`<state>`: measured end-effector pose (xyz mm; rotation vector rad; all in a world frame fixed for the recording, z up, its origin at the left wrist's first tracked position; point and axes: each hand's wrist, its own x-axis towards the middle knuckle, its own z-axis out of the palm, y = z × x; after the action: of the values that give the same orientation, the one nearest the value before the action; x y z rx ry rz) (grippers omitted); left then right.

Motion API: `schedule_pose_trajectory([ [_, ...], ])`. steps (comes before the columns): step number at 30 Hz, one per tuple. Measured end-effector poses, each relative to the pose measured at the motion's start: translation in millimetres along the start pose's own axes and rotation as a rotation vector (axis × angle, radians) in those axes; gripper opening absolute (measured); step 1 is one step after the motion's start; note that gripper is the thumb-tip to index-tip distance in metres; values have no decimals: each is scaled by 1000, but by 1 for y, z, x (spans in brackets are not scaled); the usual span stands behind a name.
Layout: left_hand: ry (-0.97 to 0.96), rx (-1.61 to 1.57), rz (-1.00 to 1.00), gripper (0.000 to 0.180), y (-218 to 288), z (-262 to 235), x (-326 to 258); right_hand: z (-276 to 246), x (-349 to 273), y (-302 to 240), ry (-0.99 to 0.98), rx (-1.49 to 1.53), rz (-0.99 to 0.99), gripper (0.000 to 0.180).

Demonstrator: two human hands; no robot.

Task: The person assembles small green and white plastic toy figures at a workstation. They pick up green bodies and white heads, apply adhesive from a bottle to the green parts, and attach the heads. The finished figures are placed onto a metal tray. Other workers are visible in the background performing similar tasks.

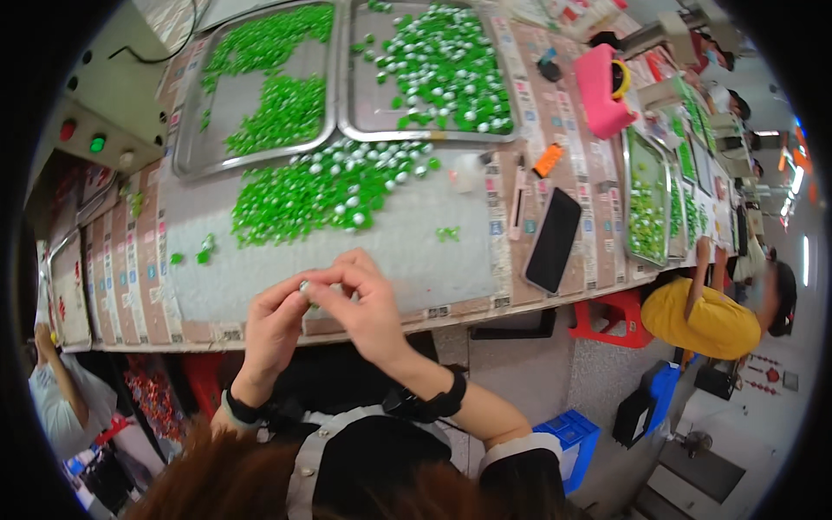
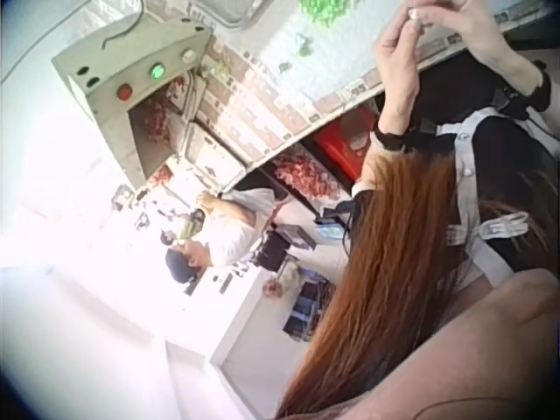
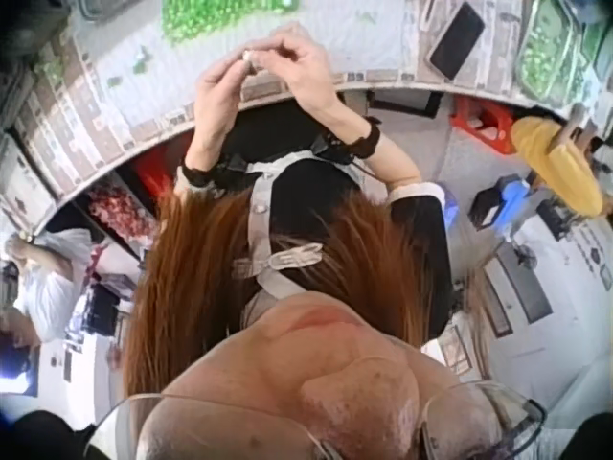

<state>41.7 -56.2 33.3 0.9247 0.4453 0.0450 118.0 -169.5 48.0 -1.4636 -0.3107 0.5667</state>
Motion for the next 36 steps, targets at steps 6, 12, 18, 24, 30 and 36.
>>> schedule_pose_trajectory([
  [6,-32,-50,33,28,0,-12,-3,-9,-2,7,109,-104,-203,19],
  [12,114,90,77,23,6,-32,-9,-85,27,8,650,-365,-332,53],
  [18,107,15,92,27,-1,-35,-11,-123,65,12,474,-511,-294,58],
  [24,154,34,19,30,-2,-42,-14,-146,76,8,427,-714,-95,14],
  [30,104,96,45,31,8,-50,-15,-73,15,-25,108,450,49,35],
  [36,178,552,224,27,-3,-48,-14,-41,-15,17,-85,476,303,37],
])
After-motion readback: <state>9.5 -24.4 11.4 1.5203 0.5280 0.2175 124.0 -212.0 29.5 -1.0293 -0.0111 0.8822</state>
